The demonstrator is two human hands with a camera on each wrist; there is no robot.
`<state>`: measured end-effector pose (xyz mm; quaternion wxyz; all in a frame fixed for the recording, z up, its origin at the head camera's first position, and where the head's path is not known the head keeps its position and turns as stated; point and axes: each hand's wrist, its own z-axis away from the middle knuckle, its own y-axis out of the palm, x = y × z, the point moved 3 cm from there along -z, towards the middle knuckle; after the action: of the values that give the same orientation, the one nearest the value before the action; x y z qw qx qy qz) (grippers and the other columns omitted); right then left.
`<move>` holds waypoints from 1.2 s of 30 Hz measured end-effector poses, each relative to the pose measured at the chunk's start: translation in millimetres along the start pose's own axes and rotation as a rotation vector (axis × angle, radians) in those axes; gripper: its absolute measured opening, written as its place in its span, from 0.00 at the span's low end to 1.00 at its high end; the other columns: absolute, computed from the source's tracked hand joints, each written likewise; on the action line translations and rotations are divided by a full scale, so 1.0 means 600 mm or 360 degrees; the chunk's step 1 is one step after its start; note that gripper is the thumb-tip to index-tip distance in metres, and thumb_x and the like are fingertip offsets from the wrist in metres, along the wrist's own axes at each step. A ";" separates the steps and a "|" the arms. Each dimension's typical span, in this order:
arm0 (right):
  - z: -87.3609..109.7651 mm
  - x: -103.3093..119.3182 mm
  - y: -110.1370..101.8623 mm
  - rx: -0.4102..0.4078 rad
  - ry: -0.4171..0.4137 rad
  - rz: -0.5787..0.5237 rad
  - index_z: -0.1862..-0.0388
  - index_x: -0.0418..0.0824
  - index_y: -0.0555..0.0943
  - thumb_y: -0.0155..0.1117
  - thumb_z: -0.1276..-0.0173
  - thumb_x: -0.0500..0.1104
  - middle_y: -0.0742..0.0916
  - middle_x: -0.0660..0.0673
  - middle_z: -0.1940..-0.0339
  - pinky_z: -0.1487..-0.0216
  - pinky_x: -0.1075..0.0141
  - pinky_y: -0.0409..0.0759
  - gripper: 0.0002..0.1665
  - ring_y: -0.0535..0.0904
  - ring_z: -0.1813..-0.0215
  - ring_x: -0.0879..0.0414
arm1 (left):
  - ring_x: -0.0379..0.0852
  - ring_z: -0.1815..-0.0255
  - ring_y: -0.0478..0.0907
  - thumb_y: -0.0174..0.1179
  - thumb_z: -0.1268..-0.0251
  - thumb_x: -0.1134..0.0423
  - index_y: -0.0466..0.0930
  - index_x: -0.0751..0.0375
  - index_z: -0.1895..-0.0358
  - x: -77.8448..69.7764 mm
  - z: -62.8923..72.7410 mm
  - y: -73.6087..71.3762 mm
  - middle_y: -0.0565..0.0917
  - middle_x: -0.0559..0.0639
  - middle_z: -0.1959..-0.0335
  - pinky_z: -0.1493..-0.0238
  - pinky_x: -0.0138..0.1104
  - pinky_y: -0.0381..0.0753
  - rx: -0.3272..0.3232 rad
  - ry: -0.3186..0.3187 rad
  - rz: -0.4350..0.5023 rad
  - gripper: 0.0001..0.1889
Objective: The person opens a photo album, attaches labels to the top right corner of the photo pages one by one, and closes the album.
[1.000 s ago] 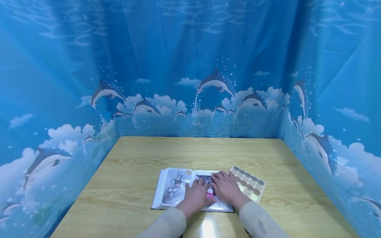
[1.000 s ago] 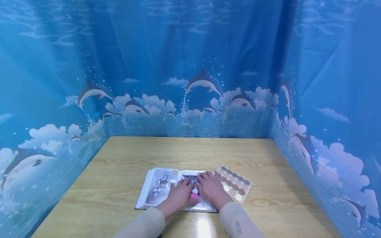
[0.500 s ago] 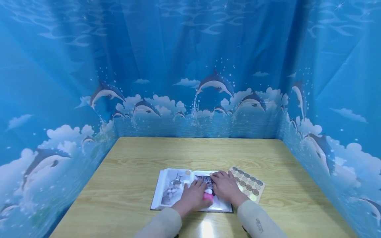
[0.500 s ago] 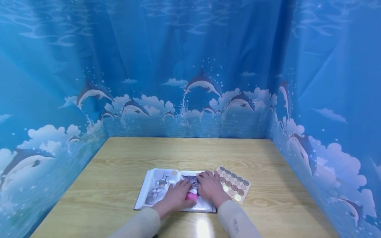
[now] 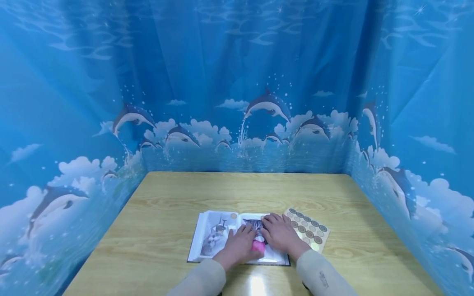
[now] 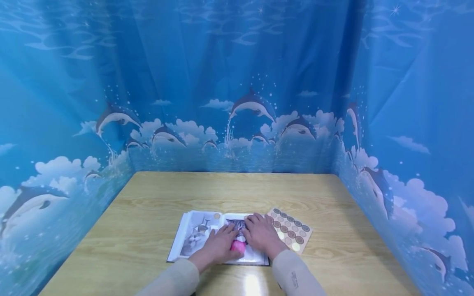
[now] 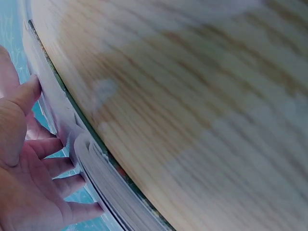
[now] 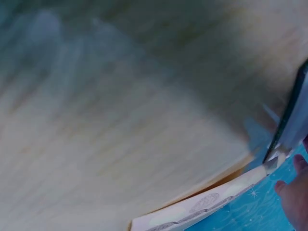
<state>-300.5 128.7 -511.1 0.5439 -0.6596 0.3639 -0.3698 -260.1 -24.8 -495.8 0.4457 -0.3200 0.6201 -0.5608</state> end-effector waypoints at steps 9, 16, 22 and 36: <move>-0.001 -0.001 0.006 0.0015 -0.0013 -0.0060 0.28 0.38 0.69 0.37 0.20 0.61 0.72 0.39 0.28 0.26 0.37 0.50 0.37 0.61 0.25 0.39 | 0.58 0.27 0.62 0.65 0.44 0.36 0.69 0.58 0.29 -0.001 -0.002 0.001 0.68 0.56 0.27 0.32 0.62 0.62 0.0028 -0.0016 0.0003 0.43; -0.010 -0.003 0.013 0.0010 0.0002 -0.0036 0.27 0.41 0.69 0.34 0.20 0.64 0.71 0.40 0.27 0.27 0.37 0.51 0.38 0.61 0.25 0.41 | 0.59 0.26 0.61 0.66 0.44 0.37 0.69 0.58 0.29 -0.004 -0.002 -0.004 0.67 0.57 0.27 0.31 0.63 0.60 0.0049 -0.0028 0.0044 0.43; -0.008 0.007 0.006 0.0080 0.0024 -0.0060 0.27 0.40 0.68 0.36 0.20 0.63 0.70 0.38 0.27 0.26 0.36 0.50 0.37 0.60 0.25 0.38 | 0.59 0.26 0.61 0.66 0.44 0.37 0.69 0.58 0.29 0.000 0.000 -0.001 0.67 0.56 0.27 0.31 0.63 0.59 0.0056 -0.0038 0.0062 0.43; 0.002 0.013 -0.004 0.0128 0.0079 -0.0087 0.26 0.40 0.67 0.35 0.20 0.63 0.70 0.41 0.25 0.26 0.36 0.47 0.37 0.59 0.24 0.38 | 0.60 0.26 0.60 0.65 0.44 0.36 0.69 0.57 0.29 0.000 0.001 -0.001 0.66 0.57 0.26 0.31 0.63 0.59 0.0067 -0.0040 0.0064 0.43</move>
<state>-295.9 122.7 -508.0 0.5503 -0.6376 0.3439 -0.4151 -259.6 -25.3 -495.4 0.4713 -0.3049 0.6089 -0.5605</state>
